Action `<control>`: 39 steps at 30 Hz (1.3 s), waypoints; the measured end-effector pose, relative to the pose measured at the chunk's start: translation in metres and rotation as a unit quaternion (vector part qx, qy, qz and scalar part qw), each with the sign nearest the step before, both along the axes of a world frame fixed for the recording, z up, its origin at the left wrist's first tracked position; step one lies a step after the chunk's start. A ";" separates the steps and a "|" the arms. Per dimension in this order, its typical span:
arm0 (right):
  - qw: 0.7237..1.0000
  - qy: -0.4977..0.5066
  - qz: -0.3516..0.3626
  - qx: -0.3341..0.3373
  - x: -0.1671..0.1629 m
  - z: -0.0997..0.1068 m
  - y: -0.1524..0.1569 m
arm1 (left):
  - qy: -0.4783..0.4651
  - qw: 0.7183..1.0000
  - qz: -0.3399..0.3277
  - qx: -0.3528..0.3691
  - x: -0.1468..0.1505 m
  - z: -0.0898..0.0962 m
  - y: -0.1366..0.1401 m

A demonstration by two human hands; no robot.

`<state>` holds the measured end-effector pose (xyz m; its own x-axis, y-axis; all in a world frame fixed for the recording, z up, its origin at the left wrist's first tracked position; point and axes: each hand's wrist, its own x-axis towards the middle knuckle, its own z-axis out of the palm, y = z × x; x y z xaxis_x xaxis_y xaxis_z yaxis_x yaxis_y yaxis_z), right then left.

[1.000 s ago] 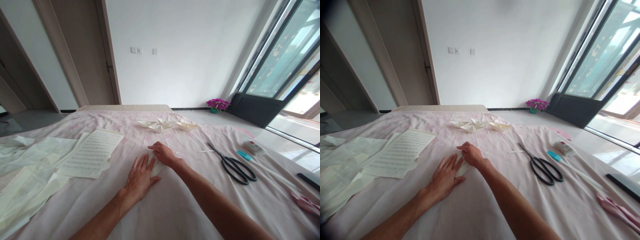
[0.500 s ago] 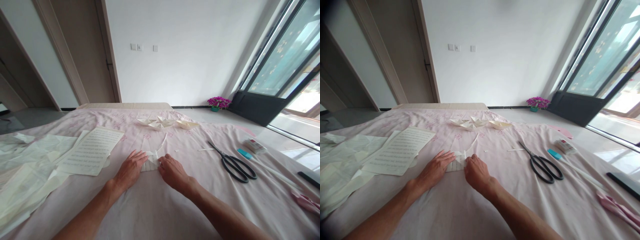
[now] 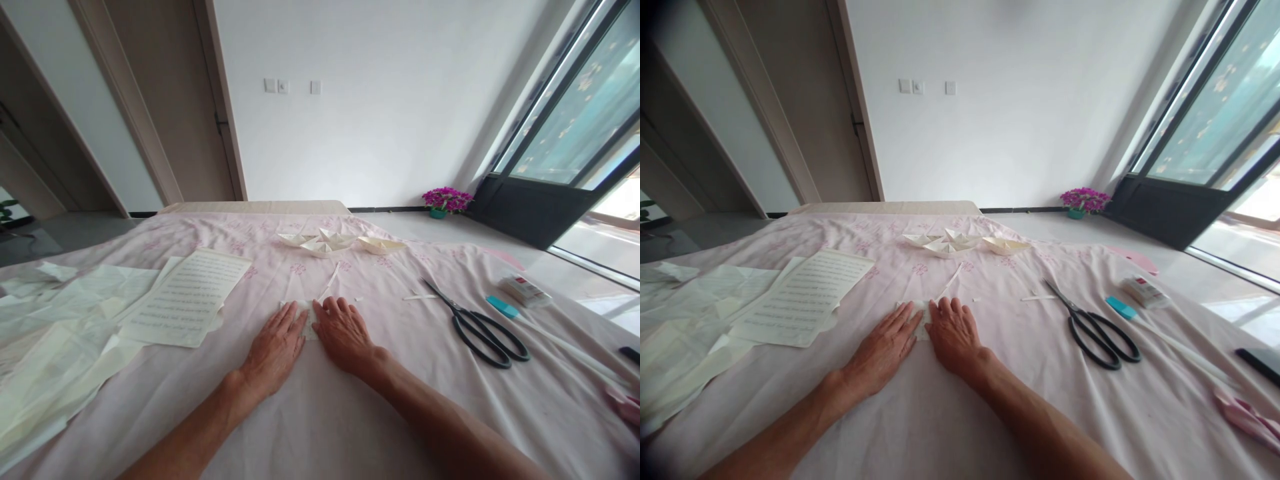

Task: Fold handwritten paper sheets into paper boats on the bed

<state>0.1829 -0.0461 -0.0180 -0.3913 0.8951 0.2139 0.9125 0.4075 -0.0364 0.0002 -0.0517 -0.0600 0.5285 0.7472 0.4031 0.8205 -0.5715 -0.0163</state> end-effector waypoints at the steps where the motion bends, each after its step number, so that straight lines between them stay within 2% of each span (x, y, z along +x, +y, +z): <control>1: 1.000 -0.005 0.002 0.000 0.001 0.000 0.001 | 0.003 1.000 0.001 0.001 0.000 0.001 0.000; 7: 1.000 -0.021 -0.004 -0.020 0.005 0.007 0.011 | 0.015 0.999 0.025 -0.029 0.000 0.005 -0.003; 14: 0.994 -0.025 -0.039 -0.096 0.001 0.018 0.018 | 0.006 0.996 0.041 -0.085 -0.005 0.017 -0.004; 20: 0.997 0.008 -0.057 -0.045 0.001 0.014 -0.012 | -0.017 0.994 0.071 -0.085 -0.002 0.040 -0.012; 23: 0.998 0.033 -0.024 -0.038 0.008 0.009 -0.019 | -0.060 0.991 0.073 -0.092 0.000 0.048 -0.018; 28: 0.995 0.047 0.077 -0.046 0.019 0.000 0.004 | -0.155 0.973 0.036 -0.167 -0.010 0.045 -0.004; 31: 0.991 0.044 0.117 -0.041 0.020 -0.007 0.017 | -0.107 0.989 -0.040 -0.098 -0.020 0.036 0.017; 34: 0.989 0.031 0.134 -0.045 0.021 -0.011 0.022 | -0.031 0.986 -0.127 -0.102 -0.026 0.024 0.031; 39: 0.991 0.023 0.123 -0.053 0.024 -0.008 0.020 | 0.013 0.984 -0.142 -0.109 -0.030 0.015 0.037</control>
